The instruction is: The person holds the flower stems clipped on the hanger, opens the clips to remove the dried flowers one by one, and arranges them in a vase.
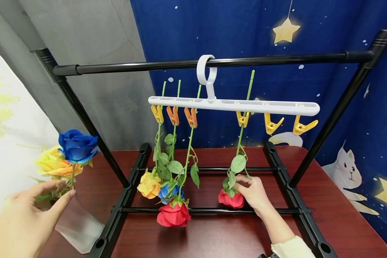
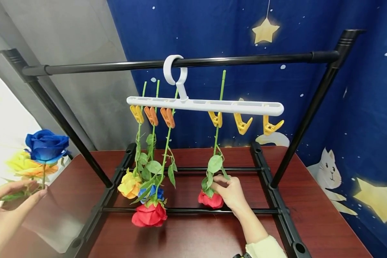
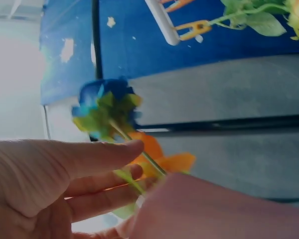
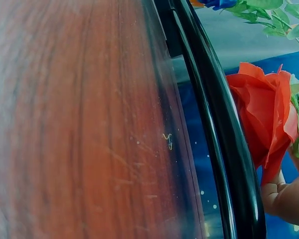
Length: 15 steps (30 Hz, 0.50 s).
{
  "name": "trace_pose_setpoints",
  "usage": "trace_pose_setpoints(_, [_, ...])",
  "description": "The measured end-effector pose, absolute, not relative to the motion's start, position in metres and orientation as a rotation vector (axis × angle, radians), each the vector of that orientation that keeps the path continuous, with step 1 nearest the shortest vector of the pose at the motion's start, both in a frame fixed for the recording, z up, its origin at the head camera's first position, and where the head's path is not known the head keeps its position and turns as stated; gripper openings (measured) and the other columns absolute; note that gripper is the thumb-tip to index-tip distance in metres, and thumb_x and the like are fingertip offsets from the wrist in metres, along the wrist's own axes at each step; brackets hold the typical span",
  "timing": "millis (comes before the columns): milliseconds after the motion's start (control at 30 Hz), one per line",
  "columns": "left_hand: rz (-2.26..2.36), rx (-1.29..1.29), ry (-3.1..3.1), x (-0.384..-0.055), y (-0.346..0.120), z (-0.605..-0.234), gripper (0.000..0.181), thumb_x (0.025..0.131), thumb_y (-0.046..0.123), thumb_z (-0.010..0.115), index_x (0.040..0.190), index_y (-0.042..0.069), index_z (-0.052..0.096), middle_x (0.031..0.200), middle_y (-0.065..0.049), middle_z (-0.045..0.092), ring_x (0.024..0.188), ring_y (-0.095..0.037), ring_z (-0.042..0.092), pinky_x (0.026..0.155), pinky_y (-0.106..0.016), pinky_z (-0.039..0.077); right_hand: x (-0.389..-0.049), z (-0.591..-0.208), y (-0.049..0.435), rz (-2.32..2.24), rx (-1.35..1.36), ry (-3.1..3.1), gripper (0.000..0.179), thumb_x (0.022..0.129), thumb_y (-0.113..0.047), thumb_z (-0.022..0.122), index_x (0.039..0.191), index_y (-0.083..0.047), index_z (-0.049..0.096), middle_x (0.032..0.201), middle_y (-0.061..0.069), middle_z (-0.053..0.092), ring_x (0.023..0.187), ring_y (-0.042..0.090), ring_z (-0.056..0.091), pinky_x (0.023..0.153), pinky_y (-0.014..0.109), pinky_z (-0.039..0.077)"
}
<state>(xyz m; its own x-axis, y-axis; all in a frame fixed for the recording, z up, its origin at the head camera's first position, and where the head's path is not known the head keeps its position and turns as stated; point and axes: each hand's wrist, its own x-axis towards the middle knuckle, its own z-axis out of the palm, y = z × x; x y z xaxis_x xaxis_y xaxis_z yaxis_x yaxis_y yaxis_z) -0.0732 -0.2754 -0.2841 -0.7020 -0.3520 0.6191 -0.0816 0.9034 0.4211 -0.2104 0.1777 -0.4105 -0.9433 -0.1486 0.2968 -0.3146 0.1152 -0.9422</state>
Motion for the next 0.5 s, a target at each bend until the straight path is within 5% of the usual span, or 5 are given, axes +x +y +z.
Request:
trace_pose_setpoints(133, [-0.452, 0.351, -2.204, -0.068, -0.251, -0.27, 0.028, 0.075, 0.014, 0.081, 0.099, 0.001, 0.075, 0.079, -0.016, 0.073, 0.093, -0.045, 0.054, 0.065, -0.042, 0.033, -0.214, -0.412, 0.181, 1.976, 0.492, -2.244, 0.02, 0.086, 0.001, 0.071, 0.1, 0.015, 0.069, 0.082, -0.02, 0.071, 0.082, -0.003, 0.065, 0.071, 0.018, 0.054])
trace_pose_setpoints(200, [-0.439, 0.359, -2.168, -0.067, -0.242, -0.263, 0.024, 0.076, 0.013, 0.078, 0.096, -0.001, 0.075, 0.081, -0.018, 0.073, 0.095, -0.045, 0.054, 0.065, -0.043, 0.032, -0.216, -0.412, 0.182, 1.973, 0.496, -2.251, 0.019, 0.085, 0.001, 0.071, 0.099, 0.014, 0.07, 0.082, -0.02, 0.071, 0.081, -0.002, 0.065, 0.071, 0.018, 0.054])
trace_pose_setpoints(233, [-0.428, 0.359, -2.16, -0.067, -0.237, -0.26, 0.022, 0.077, 0.012, 0.076, 0.094, -0.002, 0.074, 0.084, -0.033, 0.067, 0.094, -0.045, 0.053, 0.065, -0.045, 0.031, -0.217, -0.412, 0.182, 1.971, 0.497, -2.255, 0.019, 0.085, 0.001, 0.072, 0.099, 0.013, 0.07, 0.082, -0.02, 0.071, 0.081, -0.002, 0.065, 0.071, 0.019, 0.054])
trace_pose_setpoints(367, [-0.418, 0.389, -2.151, -0.063, -0.229, -0.257, 0.013, 0.078, 0.011, 0.073, 0.083, -0.001, 0.075, 0.077, -0.03, 0.065, 0.085, -0.027, 0.052, 0.065, -0.037, 0.029, -0.222, -0.411, 0.184, 1.964, 0.502, -2.286, 0.018, 0.083, 0.0, 0.074, 0.098, 0.011, 0.073, 0.083, -0.021, 0.07, 0.08, -0.001, 0.064, 0.072, 0.019, 0.052])
trace_pose_setpoints(500, [-0.38, 0.436, -2.117, -0.054, -0.229, -0.262, 0.009, 0.074, 0.006, 0.072, 0.079, -0.002, 0.074, 0.078, -0.032, 0.063, 0.082, -0.027, 0.052, 0.063, -0.032, 0.027, -0.226, -0.41, 0.186, 2.001, 0.528, -2.292, 0.02, 0.082, 0.001, 0.074, 0.1, 0.011, 0.073, 0.084, -0.019, 0.069, 0.083, -0.001, 0.064, 0.075, 0.018, 0.051])
